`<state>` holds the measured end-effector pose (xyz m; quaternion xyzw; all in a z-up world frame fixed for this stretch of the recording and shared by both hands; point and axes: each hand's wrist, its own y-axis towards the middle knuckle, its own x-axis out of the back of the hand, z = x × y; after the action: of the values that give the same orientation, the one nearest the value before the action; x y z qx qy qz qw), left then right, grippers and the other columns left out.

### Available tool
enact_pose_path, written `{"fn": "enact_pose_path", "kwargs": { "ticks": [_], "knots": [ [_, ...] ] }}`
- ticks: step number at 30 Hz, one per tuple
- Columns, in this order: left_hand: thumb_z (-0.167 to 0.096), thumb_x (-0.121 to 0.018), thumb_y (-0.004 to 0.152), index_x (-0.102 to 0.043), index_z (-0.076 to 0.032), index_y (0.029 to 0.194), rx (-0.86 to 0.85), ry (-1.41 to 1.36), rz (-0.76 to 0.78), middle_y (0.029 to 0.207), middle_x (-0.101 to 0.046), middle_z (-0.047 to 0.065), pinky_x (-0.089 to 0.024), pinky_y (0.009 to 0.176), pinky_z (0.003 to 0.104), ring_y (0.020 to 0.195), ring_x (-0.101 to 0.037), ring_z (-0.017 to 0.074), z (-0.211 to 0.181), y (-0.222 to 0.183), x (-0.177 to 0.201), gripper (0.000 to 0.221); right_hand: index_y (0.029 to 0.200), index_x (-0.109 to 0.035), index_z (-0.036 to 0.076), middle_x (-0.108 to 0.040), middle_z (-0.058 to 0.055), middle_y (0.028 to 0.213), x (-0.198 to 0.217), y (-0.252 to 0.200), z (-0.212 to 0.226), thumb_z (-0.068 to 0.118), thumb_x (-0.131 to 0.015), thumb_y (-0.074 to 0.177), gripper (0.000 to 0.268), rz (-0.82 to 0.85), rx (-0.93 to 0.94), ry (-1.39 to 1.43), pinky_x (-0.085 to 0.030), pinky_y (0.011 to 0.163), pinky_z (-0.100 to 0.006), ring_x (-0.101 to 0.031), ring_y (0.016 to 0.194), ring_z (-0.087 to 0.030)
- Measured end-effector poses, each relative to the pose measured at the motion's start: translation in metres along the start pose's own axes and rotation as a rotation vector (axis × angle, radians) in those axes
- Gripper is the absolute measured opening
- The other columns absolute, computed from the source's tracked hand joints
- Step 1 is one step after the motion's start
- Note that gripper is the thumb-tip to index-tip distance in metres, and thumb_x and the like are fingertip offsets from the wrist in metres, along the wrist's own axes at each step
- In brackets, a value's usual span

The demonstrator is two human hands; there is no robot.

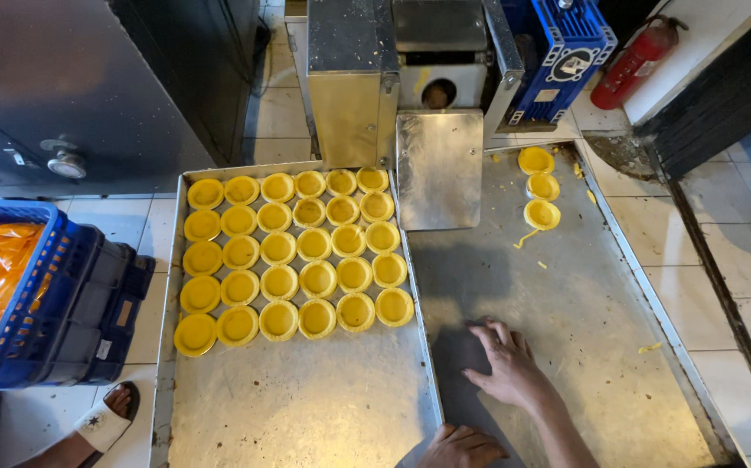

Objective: The person arranges yellow tart shells on metal trays by hand, taking them from a production machine and organizing them into rows on the trays.

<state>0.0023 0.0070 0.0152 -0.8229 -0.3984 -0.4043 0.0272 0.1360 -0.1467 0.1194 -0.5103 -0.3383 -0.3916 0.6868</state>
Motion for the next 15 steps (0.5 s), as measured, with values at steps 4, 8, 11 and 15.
{"fn": "enact_pose_path", "kwargs": {
  "ticks": [4,8,11,15],
  "knots": [
    [-0.037,-0.046,0.101,-0.061,-0.020,0.120,0.074,-0.057,0.046,0.126,-0.062,-0.004,-0.030,0.085,0.035,0.111,-0.052,0.0186,-0.005,0.002,0.006,0.030,0.139,-0.038,0.030,-0.031,-0.003,0.147,-0.007,0.003,-0.006,0.049,-0.077,0.080,0.074,-0.035,0.007,-0.005,-0.030,0.112,-0.047,-0.039,0.132,-0.032],
    [-0.037,-0.044,0.101,-0.058,-0.024,0.123,0.107,-0.107,0.081,0.131,-0.058,-0.006,-0.029,0.086,0.035,0.115,-0.049,0.0179,-0.007,0.003,0.010,0.029,0.138,-0.041,0.030,-0.036,-0.003,0.143,-0.017,0.005,-0.013,0.049,-0.079,0.077,0.075,-0.094,0.045,-0.007,-0.032,0.110,-0.045,-0.042,0.128,-0.032],
    [-0.031,-0.050,0.100,-0.061,-0.021,0.125,-0.002,0.008,-0.009,0.126,-0.062,-0.004,-0.031,0.083,0.036,0.112,-0.054,0.0207,0.010,-0.002,-0.016,0.029,0.138,-0.039,0.029,-0.034,-0.004,0.142,-0.020,0.009,-0.018,0.049,-0.076,0.079,0.072,-0.071,0.060,-0.018,-0.031,0.111,-0.048,-0.040,0.132,-0.030],
    [-0.035,-0.047,0.100,-0.059,-0.022,0.126,0.082,-0.118,0.078,0.128,-0.060,-0.003,-0.030,0.087,0.036,0.118,-0.051,0.0213,-0.005,0.004,0.010,0.032,0.140,-0.037,0.030,-0.030,-0.003,0.147,-0.012,0.005,-0.011,0.050,-0.075,0.081,0.073,-0.020,-0.005,0.007,-0.031,0.112,-0.048,-0.036,0.131,-0.035]
  ]
}}
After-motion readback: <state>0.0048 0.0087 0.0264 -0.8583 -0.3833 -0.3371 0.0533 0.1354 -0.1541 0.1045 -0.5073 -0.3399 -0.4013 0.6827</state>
